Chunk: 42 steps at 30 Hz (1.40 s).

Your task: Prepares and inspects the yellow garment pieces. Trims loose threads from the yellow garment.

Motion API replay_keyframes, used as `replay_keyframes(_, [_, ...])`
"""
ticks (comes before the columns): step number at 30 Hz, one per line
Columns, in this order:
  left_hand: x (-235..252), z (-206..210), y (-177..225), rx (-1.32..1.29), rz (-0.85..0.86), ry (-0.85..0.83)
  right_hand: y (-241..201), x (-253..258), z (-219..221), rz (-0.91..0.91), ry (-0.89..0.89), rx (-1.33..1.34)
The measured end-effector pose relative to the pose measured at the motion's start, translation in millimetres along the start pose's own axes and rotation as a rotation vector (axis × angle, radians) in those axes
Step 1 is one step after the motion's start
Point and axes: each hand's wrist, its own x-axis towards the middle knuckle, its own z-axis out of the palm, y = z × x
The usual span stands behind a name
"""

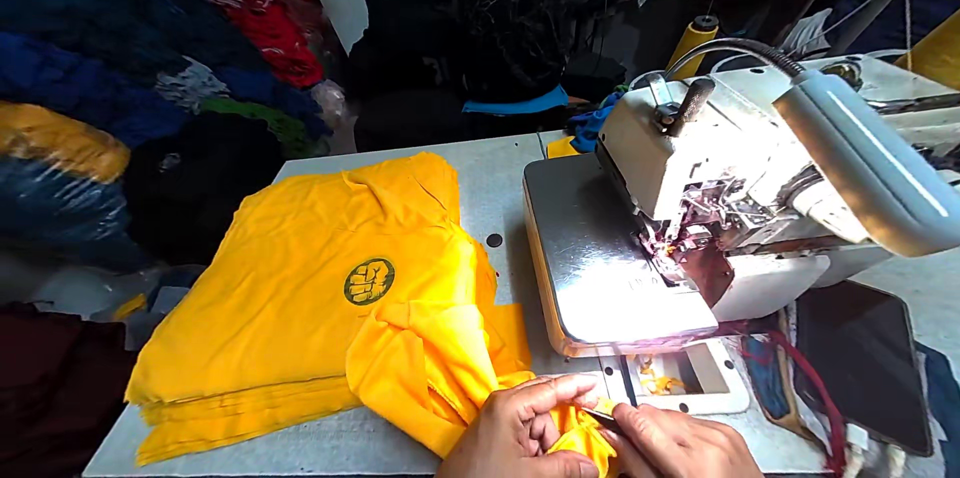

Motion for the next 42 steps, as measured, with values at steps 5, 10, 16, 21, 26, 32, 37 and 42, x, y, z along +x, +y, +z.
replay_keyframes(5, [-5, 4, 14, 0.04, -0.142, 0.2, -12, -6, -9, 0.494, -0.191, 0.823])
replay_keyframes(10, [-9, 9, 38, 0.054, -0.08, 0.266, -18, 2, -29, 0.437, -0.087, 0.773])
replay_keyframes(16, [4, 36, 17, -0.191, -0.254, 0.518, -13, 4, -8, 0.428, 0.109, 0.338])
replay_keyframes(21, [2, 46, -1, -0.34, -0.22, 0.597, -40, -11, 17, 0.332, 0.148, 0.528])
replay_keyframes(26, [0, 49, 1, -0.367, -0.182, 0.637, -40, -9, 30, 0.324, 0.194, 0.485])
replay_keyframes(32, [-3, 53, 1, -0.315, -0.182, 0.622, -41, -4, 26, 0.332, 0.16, 0.468])
replay_keyframes(37, [-3, 51, -5, -0.306, -0.143, 0.629, -43, -3, 23, 0.353, 0.157, 0.434])
replay_keyframes(42, [-3, 55, 0, -0.311, -0.161, 0.669, -40, -4, 27, 0.352, 0.167, 0.454])
